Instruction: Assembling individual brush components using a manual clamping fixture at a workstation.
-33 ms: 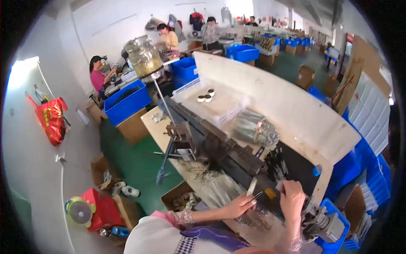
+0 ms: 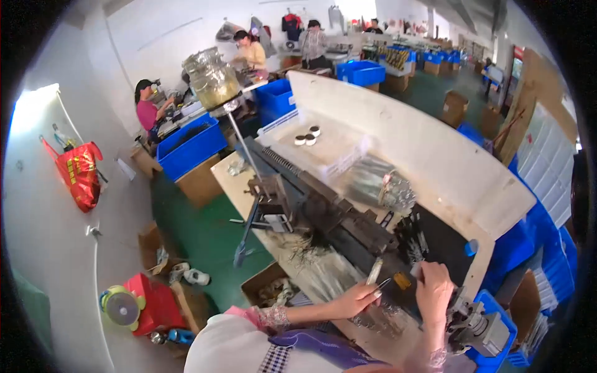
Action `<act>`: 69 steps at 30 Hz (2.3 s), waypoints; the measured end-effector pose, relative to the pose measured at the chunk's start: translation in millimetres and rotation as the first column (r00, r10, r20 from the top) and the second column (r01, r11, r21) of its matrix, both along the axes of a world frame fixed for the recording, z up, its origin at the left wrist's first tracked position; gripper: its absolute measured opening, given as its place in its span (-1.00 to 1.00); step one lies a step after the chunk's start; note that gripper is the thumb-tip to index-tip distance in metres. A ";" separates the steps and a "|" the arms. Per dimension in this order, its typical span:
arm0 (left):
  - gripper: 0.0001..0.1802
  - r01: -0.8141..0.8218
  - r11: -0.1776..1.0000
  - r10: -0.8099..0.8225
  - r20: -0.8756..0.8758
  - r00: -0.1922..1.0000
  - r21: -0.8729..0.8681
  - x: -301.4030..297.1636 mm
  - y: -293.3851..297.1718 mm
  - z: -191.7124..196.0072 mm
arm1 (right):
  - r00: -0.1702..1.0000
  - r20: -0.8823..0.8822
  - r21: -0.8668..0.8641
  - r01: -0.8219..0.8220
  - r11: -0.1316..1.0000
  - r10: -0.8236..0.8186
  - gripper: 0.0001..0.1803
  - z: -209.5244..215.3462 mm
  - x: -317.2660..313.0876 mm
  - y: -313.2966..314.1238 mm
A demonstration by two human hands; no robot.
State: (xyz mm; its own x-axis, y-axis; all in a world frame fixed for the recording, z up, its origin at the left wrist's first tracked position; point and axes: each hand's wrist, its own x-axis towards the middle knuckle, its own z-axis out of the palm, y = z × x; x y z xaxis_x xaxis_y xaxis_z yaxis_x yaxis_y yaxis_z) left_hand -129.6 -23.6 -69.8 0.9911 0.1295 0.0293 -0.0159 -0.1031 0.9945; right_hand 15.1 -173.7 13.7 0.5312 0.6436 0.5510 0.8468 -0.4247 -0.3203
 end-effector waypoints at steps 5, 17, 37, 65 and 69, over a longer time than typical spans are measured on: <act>-0.67 -0.134 0.942 0.071 -0.209 0.975 -0.309 19.2 -17.7 20.8 | 0.999 -0.001 -0.034 0.041 0.999 -0.041 -0.68 -5.2 13.2 1.3; -0.73 0.018 0.312 0.097 0.050 0.994 -0.950 -37.9 99.1 55.3 | 0.993 -0.103 -0.112 -0.078 0.991 0.066 -0.68 7.3 -9.3 -5.5; -0.82 0.026 0.390 -0.323 0.110 0.940 0.921 112.9 18.7 73.4 | 0.964 -0.191 -0.038 -0.198 0.980 0.187 -0.81 10.9 36.1 -2.7; -0.79 -0.266 0.854 0.189 -0.211 0.959 -0.446 3.7 46.9 -0.9 | 0.886 -0.352 0.200 -0.245 0.949 0.303 -0.76 -19.7 36.6 63.7; -0.78 -0.244 0.767 0.098 -0.268 0.958 -0.593 10.2 50.4 -5.5 | 0.900 -0.317 0.209 -0.240 0.948 0.298 -0.76 -17.7 37.0 66.4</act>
